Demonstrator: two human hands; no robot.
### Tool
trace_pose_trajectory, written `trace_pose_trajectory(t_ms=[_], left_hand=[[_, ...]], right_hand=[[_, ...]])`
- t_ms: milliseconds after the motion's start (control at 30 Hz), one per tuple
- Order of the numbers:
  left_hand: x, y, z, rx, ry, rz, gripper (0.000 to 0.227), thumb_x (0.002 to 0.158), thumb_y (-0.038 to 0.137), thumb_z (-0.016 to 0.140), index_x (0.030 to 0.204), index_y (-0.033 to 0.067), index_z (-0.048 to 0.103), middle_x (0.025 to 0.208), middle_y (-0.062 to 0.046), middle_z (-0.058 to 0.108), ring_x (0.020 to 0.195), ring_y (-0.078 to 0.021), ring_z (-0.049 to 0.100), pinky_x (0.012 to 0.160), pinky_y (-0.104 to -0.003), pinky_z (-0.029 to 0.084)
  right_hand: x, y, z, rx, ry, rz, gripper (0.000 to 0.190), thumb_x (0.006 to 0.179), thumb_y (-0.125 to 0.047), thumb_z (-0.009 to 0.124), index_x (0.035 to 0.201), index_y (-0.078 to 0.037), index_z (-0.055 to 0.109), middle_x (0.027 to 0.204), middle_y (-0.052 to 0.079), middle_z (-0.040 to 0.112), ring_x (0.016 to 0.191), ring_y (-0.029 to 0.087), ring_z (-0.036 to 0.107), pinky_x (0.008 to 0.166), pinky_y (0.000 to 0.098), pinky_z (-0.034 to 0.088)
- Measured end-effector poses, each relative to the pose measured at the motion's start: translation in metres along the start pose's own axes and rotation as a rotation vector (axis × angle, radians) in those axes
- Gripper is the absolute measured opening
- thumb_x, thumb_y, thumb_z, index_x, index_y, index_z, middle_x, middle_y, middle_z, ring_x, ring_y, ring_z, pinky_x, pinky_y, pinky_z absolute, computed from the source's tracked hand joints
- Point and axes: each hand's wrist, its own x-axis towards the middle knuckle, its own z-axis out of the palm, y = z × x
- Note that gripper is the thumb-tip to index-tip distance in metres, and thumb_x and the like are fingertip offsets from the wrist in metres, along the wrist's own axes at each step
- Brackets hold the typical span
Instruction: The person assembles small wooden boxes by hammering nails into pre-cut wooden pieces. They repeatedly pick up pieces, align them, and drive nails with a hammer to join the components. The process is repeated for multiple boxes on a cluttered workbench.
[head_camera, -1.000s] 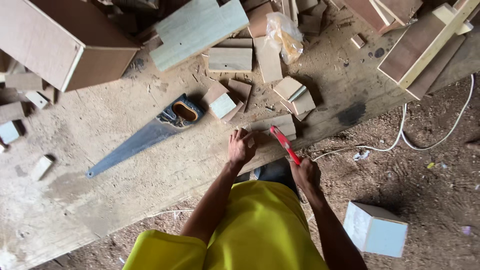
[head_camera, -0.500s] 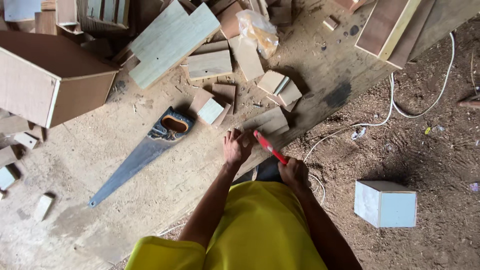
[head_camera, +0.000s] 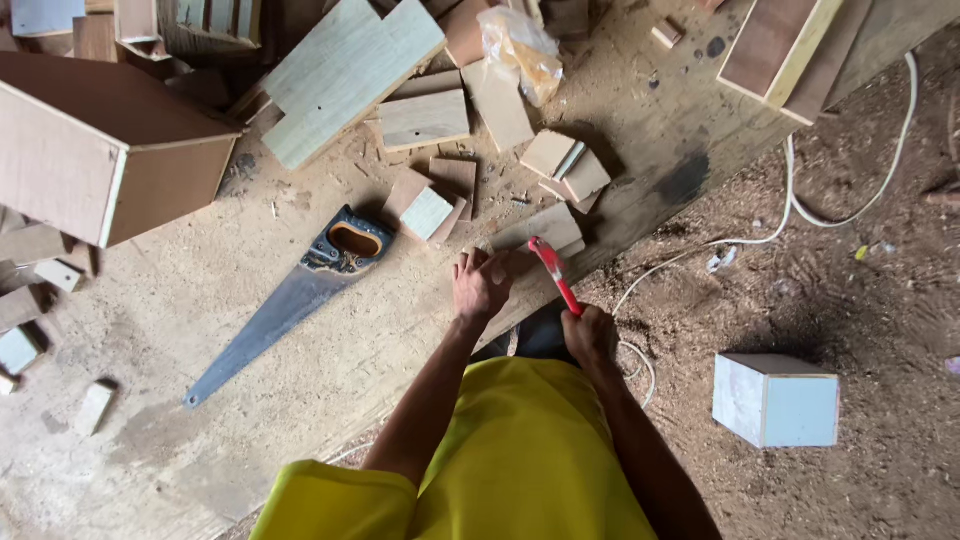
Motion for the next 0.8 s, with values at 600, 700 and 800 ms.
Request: trace_pose_trajectory(t_ms=[600, 700, 800], left_hand=[[-0.012, 0.003, -0.006, 0.01, 0.009, -0.001, 0.043, 0.078, 0.028, 0.079, 0.121, 0.0255, 0.076, 0.112, -0.007, 0.065, 0.11, -0.0283, 0.057, 0.094, -0.043, 0.045], [-0.013, -0.002, -0.006, 0.014, 0.002, 0.006, 0.044, 0.077, 0.028, 0.079, 0.121, 0.0258, 0.076, 0.112, -0.006, 0.065, 0.109, -0.0284, 0.057, 0.093, -0.044, 0.046], [0.003, 0.002, 0.001, 0.021, 0.007, 0.035, 0.044, 0.079, 0.029, 0.079, 0.122, 0.0245, 0.075, 0.111, -0.008, 0.064, 0.107, -0.0291, 0.057, 0.091, -0.044, 0.046]], right_hand=[[0.004, 0.026, 0.015, -0.089, 0.021, -0.224, 0.032, 0.093, -0.029, 0.062, 0.081, -0.001, 0.074, 0.077, 0.026, 0.07, 0.069, 0.041, 0.07, 0.068, 0.0517, 0.056], [0.005, 0.032, 0.025, -0.37, -0.022, -0.361, 0.036, 0.098, -0.03, 0.059, 0.079, -0.002, 0.073, 0.082, 0.024, 0.072, 0.074, 0.04, 0.072, 0.069, 0.0515, 0.057], [0.015, 0.024, 0.019, 0.017, 0.056, -0.064, 0.035, 0.088, -0.035, 0.064, 0.084, -0.002, 0.075, 0.082, 0.027, 0.073, 0.078, 0.044, 0.071, 0.073, 0.0547, 0.056]])
